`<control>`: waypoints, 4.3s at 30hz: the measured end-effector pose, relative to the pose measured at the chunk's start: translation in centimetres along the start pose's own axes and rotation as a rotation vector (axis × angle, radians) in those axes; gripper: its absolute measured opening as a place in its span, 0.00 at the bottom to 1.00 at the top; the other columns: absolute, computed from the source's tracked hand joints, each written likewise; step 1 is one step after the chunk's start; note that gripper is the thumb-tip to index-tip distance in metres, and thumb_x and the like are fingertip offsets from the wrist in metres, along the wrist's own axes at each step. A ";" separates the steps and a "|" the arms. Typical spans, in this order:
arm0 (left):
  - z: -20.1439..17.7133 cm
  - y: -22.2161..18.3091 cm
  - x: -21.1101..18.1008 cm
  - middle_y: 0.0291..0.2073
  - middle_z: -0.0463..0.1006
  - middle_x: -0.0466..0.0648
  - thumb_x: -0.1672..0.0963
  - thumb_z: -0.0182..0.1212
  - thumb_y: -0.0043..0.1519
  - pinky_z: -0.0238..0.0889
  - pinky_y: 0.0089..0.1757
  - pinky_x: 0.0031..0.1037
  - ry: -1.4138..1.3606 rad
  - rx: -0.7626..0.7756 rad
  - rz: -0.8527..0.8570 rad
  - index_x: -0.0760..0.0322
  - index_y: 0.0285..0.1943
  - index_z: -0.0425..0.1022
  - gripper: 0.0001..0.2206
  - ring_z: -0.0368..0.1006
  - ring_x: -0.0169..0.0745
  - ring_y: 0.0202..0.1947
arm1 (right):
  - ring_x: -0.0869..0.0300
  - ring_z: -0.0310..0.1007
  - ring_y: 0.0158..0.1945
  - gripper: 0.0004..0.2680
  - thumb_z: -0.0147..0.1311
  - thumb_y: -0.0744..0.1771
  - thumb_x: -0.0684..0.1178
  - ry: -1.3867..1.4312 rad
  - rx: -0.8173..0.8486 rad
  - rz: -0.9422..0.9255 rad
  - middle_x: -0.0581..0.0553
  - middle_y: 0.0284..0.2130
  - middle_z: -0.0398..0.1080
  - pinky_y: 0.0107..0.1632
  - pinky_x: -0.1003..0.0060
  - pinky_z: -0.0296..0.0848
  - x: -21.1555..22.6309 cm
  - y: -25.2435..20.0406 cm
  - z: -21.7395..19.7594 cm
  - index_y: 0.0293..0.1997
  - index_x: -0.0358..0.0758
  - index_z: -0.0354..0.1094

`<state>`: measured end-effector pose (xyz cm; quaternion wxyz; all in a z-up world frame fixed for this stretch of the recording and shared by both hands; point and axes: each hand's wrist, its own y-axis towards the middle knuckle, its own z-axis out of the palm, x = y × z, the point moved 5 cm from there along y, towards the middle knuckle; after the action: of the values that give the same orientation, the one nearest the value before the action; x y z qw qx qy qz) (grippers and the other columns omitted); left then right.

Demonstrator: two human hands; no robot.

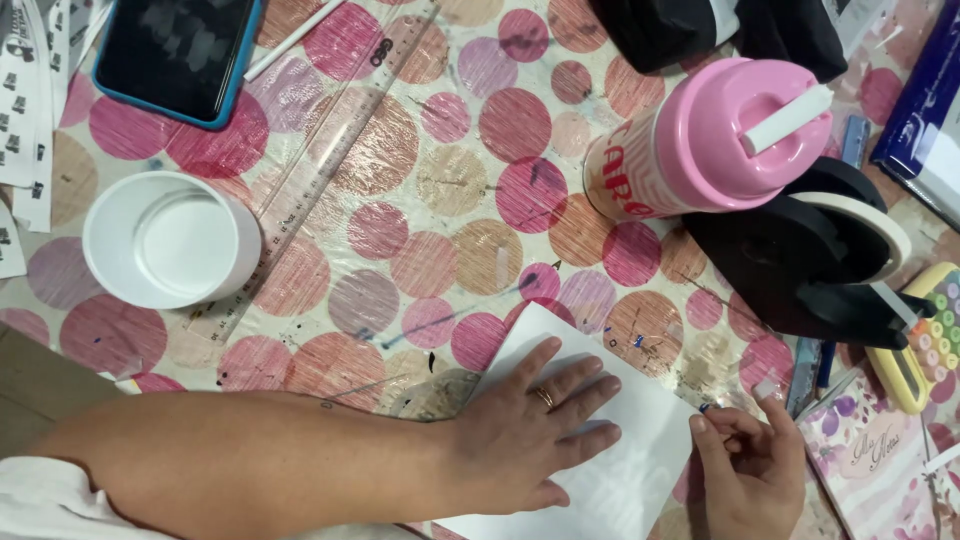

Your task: Cutting, weeding, and heat-pressing a vinyl design onto a substrate

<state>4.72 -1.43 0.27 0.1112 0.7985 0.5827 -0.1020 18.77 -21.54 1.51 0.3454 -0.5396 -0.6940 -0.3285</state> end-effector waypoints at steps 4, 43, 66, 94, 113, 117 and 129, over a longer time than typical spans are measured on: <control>-0.2 0.0 0.1 0.79 0.51 0.52 0.35 0.52 0.54 0.28 0.70 0.64 -0.008 -0.021 0.005 0.41 0.76 0.57 0.39 0.44 0.61 0.78 | 0.65 0.67 0.41 0.25 0.61 0.64 0.32 0.024 0.000 0.002 0.36 0.42 0.72 0.45 0.76 0.62 -0.8 0.1 -0.1 0.68 0.32 0.57; 0.6 0.2 0.1 0.78 0.48 0.56 0.36 0.51 0.53 0.25 0.68 0.68 -0.084 0.006 0.065 0.46 0.75 0.55 0.40 0.37 0.61 0.79 | 0.67 0.69 0.38 0.23 0.62 0.63 0.35 0.009 0.064 0.064 0.41 0.39 0.75 0.43 0.77 0.63 -0.9 1.2 -1.1 0.66 0.38 0.58; -1.9 1.3 -1.0 0.77 0.56 0.57 0.36 0.48 0.58 0.43 0.67 0.66 0.132 -0.088 0.122 0.48 0.76 0.58 0.38 0.50 0.63 0.76 | 0.68 0.69 0.35 0.20 0.60 0.65 0.39 0.003 0.318 0.131 0.51 0.36 0.77 0.42 0.74 0.67 0.3 2.9 -2.8 0.64 0.37 0.62; -2.2 1.6 -1.4 0.77 0.55 0.57 0.37 0.49 0.58 0.43 0.67 0.65 0.128 -0.077 0.130 0.49 0.77 0.57 0.39 0.47 0.63 0.77 | 0.67 0.69 0.36 0.19 0.59 0.65 0.39 -0.032 0.346 0.104 0.52 0.36 0.77 0.42 0.73 0.68 0.8 3.0 -3.1 0.64 0.38 0.62; -2.0 1.6 -1.4 0.77 0.55 0.57 0.37 0.48 0.59 0.42 0.67 0.65 0.122 -0.072 0.122 0.48 0.78 0.56 0.38 0.48 0.63 0.77 | 0.66 0.70 0.36 0.19 0.59 0.66 0.39 -0.064 0.348 0.075 0.52 0.36 0.77 0.42 0.72 0.68 1.1 3.1 -3.1 0.64 0.37 0.61; -1.8 1.5 -1.3 0.77 0.55 0.56 0.36 0.48 0.58 0.44 0.66 0.66 0.136 -0.078 0.117 0.48 0.78 0.55 0.39 0.49 0.63 0.77 | 0.67 0.70 0.36 0.19 0.59 0.65 0.39 -0.052 0.340 0.106 0.52 0.37 0.77 0.43 0.73 0.69 0.9 3.1 -3.0 0.64 0.38 0.61; -1.2 0.5 -0.4 0.77 0.52 0.59 0.37 0.54 0.57 0.33 0.66 0.69 -0.018 -0.070 0.085 0.48 0.77 0.57 0.39 0.45 0.66 0.76 | 0.65 0.72 0.37 0.22 0.62 0.64 0.38 -0.081 0.251 0.143 0.43 0.39 0.79 0.44 0.74 0.69 0.2 2.5 -2.3 0.66 0.35 0.61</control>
<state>5.11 -1.56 1.52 0.1487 0.8172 0.5504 -0.0839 21.45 -22.85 3.20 0.4046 -0.5528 -0.7029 -0.1915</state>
